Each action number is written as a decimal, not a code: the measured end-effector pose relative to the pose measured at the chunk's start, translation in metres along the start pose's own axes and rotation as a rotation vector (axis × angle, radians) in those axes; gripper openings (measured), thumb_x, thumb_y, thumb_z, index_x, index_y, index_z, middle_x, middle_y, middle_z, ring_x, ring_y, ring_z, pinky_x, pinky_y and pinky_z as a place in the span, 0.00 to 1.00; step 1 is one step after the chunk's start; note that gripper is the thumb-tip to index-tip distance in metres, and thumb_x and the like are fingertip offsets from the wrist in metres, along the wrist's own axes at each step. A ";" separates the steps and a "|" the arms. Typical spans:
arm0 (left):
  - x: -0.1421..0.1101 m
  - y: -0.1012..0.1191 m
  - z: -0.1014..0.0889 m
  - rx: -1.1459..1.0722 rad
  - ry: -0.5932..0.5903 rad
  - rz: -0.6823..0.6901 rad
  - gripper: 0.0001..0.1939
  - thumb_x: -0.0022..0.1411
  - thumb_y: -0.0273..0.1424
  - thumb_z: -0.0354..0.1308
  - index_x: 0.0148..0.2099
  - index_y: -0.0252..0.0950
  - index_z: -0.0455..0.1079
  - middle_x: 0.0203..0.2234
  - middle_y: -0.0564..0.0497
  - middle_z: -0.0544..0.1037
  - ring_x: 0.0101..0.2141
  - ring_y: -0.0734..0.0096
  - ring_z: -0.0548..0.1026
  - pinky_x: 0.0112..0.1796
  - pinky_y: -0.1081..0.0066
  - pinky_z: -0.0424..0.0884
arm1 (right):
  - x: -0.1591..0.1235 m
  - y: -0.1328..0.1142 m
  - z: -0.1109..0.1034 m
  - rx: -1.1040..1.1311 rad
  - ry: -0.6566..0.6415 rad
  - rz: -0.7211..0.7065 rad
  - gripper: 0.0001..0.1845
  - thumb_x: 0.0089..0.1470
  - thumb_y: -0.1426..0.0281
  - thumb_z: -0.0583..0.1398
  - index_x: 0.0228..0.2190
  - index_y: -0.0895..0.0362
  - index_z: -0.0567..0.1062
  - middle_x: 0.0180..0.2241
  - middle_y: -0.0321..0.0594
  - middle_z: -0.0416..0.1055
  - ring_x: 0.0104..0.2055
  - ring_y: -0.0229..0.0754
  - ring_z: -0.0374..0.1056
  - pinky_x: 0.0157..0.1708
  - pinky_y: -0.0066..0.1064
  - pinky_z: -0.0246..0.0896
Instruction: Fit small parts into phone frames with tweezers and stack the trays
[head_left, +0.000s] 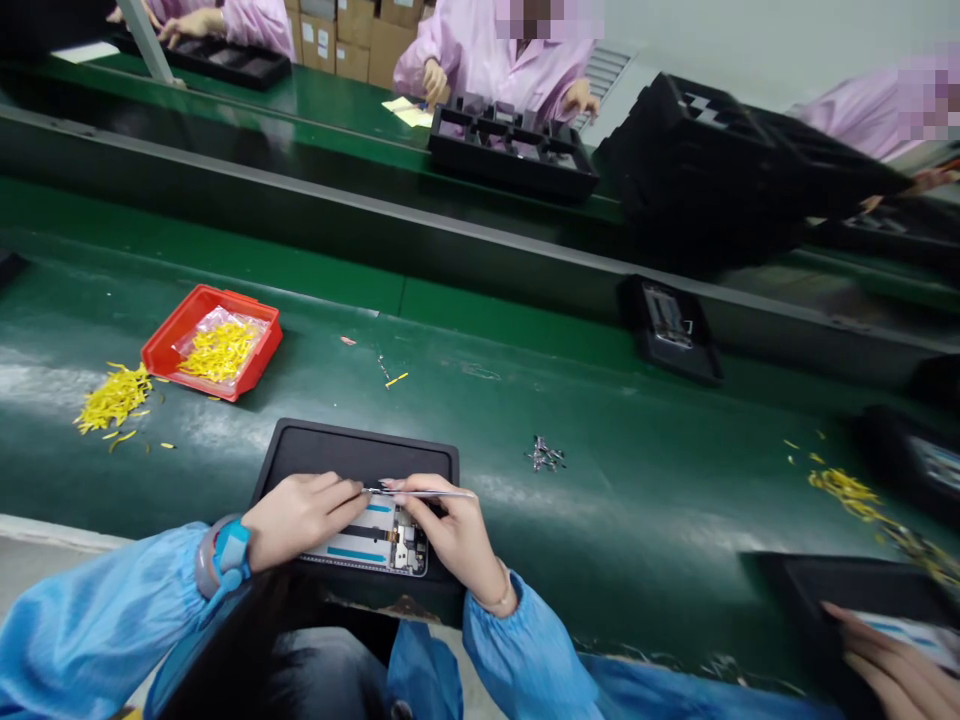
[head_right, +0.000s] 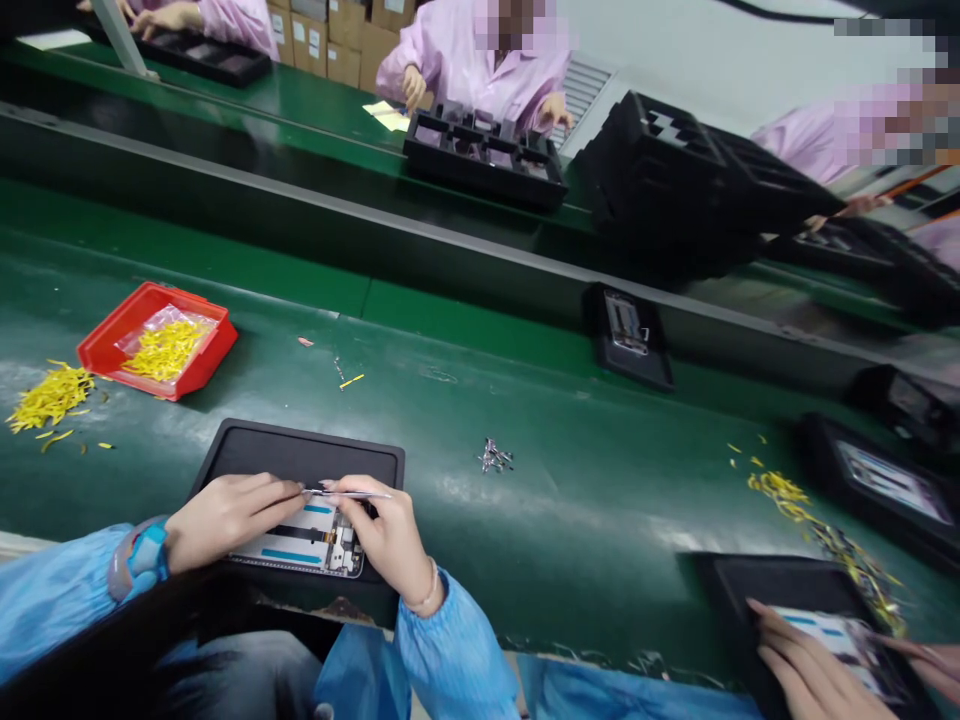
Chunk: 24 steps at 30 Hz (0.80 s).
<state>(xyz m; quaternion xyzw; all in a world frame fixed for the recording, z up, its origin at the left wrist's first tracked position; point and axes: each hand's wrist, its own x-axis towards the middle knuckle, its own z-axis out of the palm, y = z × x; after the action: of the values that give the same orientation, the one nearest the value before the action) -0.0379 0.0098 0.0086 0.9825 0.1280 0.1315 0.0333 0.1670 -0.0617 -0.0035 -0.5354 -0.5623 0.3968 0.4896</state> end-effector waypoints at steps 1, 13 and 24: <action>-0.001 0.001 0.000 0.027 0.012 0.019 0.16 0.68 0.20 0.37 0.46 0.32 0.66 0.36 0.48 0.77 0.33 0.70 0.74 0.31 0.73 0.72 | 0.000 0.000 0.000 0.003 0.005 0.008 0.06 0.56 0.66 0.61 0.32 0.53 0.78 0.33 0.40 0.79 0.37 0.45 0.76 0.36 0.34 0.73; 0.001 0.009 -0.001 0.199 -0.019 0.104 0.19 0.65 0.16 0.39 0.47 0.27 0.69 0.35 0.46 0.78 0.36 0.68 0.75 0.30 0.72 0.72 | 0.001 -0.003 0.000 0.000 0.024 0.026 0.05 0.55 0.66 0.61 0.32 0.54 0.77 0.33 0.42 0.79 0.36 0.45 0.76 0.34 0.31 0.74; -0.002 0.010 0.001 0.222 -0.019 0.173 0.17 0.63 0.22 0.43 0.48 0.26 0.70 0.38 0.41 0.78 0.38 0.65 0.75 0.43 0.69 0.72 | 0.000 -0.003 -0.001 -0.014 0.001 0.016 0.05 0.56 0.67 0.61 0.33 0.53 0.78 0.34 0.40 0.79 0.37 0.46 0.76 0.37 0.34 0.74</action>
<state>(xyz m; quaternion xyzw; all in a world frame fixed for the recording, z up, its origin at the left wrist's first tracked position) -0.0366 -0.0004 0.0079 0.9887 0.0562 0.1096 -0.0858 0.1676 -0.0621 -0.0007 -0.5436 -0.5605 0.3964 0.4829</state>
